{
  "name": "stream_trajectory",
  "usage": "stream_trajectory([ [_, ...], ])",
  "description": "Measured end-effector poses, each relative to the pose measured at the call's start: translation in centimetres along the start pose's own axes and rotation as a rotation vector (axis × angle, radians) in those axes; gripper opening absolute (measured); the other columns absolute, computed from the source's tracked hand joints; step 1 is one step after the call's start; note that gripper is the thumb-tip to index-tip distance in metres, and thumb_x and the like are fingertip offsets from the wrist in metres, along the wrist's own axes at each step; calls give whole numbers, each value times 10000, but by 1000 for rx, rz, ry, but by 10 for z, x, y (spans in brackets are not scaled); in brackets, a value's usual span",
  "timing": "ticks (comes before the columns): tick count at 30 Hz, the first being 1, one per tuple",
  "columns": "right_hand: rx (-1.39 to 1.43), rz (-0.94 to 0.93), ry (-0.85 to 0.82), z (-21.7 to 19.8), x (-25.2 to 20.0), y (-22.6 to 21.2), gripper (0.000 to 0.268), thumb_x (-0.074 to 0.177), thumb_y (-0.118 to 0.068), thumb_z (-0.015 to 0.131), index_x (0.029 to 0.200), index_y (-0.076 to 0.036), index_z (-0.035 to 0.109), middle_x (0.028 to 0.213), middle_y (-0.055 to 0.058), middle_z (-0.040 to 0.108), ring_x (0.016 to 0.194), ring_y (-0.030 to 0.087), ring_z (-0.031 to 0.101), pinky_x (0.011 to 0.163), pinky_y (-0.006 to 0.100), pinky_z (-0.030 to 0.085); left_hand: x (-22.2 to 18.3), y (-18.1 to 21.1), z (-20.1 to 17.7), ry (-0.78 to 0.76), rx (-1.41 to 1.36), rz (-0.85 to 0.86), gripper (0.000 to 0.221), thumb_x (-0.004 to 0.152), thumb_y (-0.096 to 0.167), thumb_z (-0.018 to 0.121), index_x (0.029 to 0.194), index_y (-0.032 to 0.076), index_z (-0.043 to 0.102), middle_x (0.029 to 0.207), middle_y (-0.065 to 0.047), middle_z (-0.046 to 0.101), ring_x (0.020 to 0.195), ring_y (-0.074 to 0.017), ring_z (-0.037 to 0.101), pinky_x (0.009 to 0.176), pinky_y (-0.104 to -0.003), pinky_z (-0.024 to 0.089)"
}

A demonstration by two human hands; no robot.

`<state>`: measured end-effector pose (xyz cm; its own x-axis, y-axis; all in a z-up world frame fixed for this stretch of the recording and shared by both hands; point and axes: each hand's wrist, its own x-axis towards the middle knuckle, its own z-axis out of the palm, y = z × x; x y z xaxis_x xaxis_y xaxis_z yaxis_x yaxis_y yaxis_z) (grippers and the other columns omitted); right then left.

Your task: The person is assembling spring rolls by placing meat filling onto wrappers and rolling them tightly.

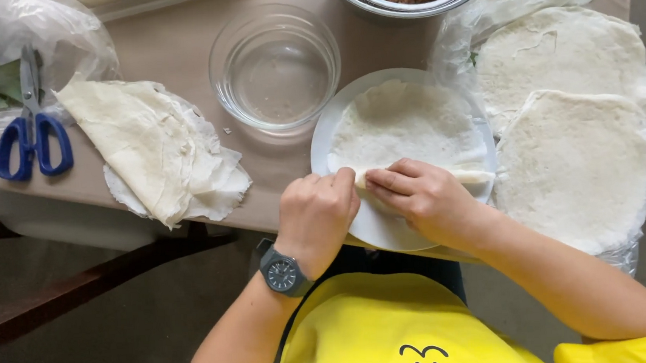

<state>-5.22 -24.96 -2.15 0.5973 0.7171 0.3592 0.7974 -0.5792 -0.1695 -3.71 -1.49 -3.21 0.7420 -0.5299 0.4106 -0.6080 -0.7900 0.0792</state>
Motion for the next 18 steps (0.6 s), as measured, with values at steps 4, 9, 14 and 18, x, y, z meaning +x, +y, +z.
stream_trajectory([
  [4, 9, -2, 33, -2, 4, -2, 333, 1055, -49, 416, 1180, -7, 722, 1220, 119, 700, 968, 283, 648, 884, 403, 579, 1, 15, 0, 181, -277, -85, 24, 981, 152, 661, 1003, 156, 670, 764, -11, 641, 736, -220, 695, 685, -316, 571],
  [9, 33, 7, 88, -7, 8, -4, 310, 1039, -19, 438, 1135, -1, 732, 1172, 114, 711, 928, 291, 663, 829, 397, 599, -5, 35, -12, 233, -822, -378, 245, 972, 64, 717, 1211, 116, 744, 985, -77, 801, 930, -236, 797, 804, -314, 653],
  [14, 142, 99, 190, 7, -1, 5, 277, 995, -30, 545, 1123, -65, 788, 1140, 54, 758, 921, 244, 707, 796, 345, 598, -18, 47, -12, 152, -1561, -640, 848, 971, -102, 541, 1716, 65, 172, 1427, -343, 626, 1317, -298, 624, 1152, -393, 506],
  [18, 278, 262, 326, 7, 6, 2, 114, 929, 6, 750, 988, -83, 790, 992, 45, 783, 807, 271, 739, 703, 344, 614, -12, 52, -28, 112, -1476, -586, 813, 934, -128, 532, 1681, -9, 236, 1430, -348, 629, 1348, -341, 619, 1148, -402, 502],
])
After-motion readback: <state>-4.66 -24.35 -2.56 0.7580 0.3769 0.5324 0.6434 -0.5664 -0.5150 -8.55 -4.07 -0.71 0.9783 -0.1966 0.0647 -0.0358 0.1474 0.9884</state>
